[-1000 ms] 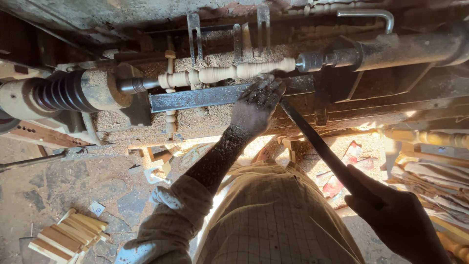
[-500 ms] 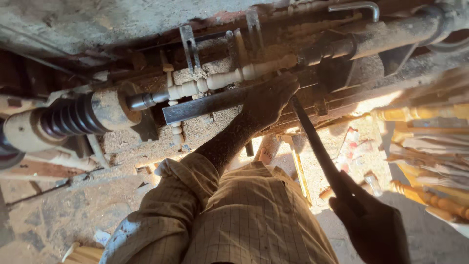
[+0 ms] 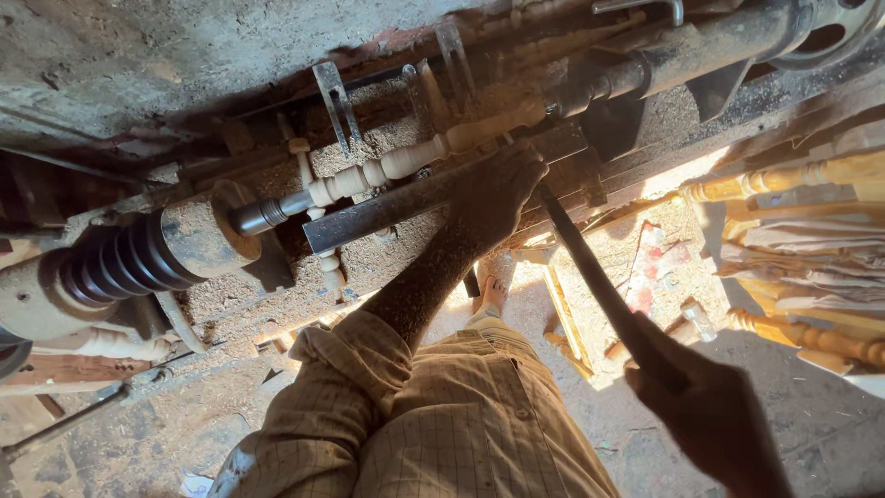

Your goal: The person uses a chisel to shape a rotating wooden spindle on a lathe, creating decorative beads and grooves. The person holds the chisel with both hands and guides it along the spinning wood, removing shavings to refine the profile.

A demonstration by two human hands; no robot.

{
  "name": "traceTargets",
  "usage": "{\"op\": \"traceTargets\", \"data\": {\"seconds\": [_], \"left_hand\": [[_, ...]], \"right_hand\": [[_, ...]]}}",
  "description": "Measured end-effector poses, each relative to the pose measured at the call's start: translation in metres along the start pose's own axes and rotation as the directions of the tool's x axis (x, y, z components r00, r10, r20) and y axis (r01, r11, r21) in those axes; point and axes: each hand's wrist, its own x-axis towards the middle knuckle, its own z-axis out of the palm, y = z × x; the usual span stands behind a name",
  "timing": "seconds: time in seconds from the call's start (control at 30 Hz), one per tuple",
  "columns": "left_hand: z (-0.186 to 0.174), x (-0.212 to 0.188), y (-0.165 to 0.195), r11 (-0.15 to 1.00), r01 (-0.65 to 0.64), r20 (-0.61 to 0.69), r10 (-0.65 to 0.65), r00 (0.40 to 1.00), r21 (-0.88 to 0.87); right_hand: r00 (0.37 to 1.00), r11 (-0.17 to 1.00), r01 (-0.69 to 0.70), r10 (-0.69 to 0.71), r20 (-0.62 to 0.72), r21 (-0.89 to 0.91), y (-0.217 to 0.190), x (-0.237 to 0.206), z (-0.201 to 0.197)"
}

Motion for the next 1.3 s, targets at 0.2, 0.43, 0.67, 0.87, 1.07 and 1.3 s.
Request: {"op": "traceTargets", "data": {"seconds": [0.2, 0.43, 0.67, 0.87, 1.07, 1.3], "left_hand": [[-0.005, 0.005, 0.014, 0.991, 0.131, -0.027, -0.130, 0.991, 0.025], [-0.007, 0.003, 0.033, 0.932, 0.359, -0.094, -0.354, 0.931, 0.049], [-0.028, -0.013, 0.036, 0.952, 0.252, -0.072, -0.243, 0.967, 0.172], [-0.037, -0.016, 0.034, 0.951, 0.270, 0.000, -0.273, 0.962, 0.148], [-0.041, -0.013, 0.034, 0.957, 0.258, -0.002, -0.260, 0.966, 0.134], [-0.041, -0.014, 0.030, 0.966, 0.241, 0.002, -0.243, 0.970, 0.096]], "right_hand": [[0.941, 0.949, -0.110, 0.196, 0.275, -0.297, 0.029, 0.073, -0.065], [0.835, 0.853, 0.030, 0.265, 0.482, -0.522, 0.041, 0.152, -0.102], [0.897, 0.974, 0.136, -0.044, 0.440, -0.180, 0.047, 0.096, -0.065], [0.893, 0.970, -0.031, 0.136, 0.429, -0.243, 0.034, 0.076, -0.048], [0.867, 0.940, -0.154, 0.276, 0.415, -0.303, 0.015, 0.064, -0.042], [0.932, 0.970, -0.148, 0.203, 0.301, -0.194, 0.017, 0.051, -0.027]]}}
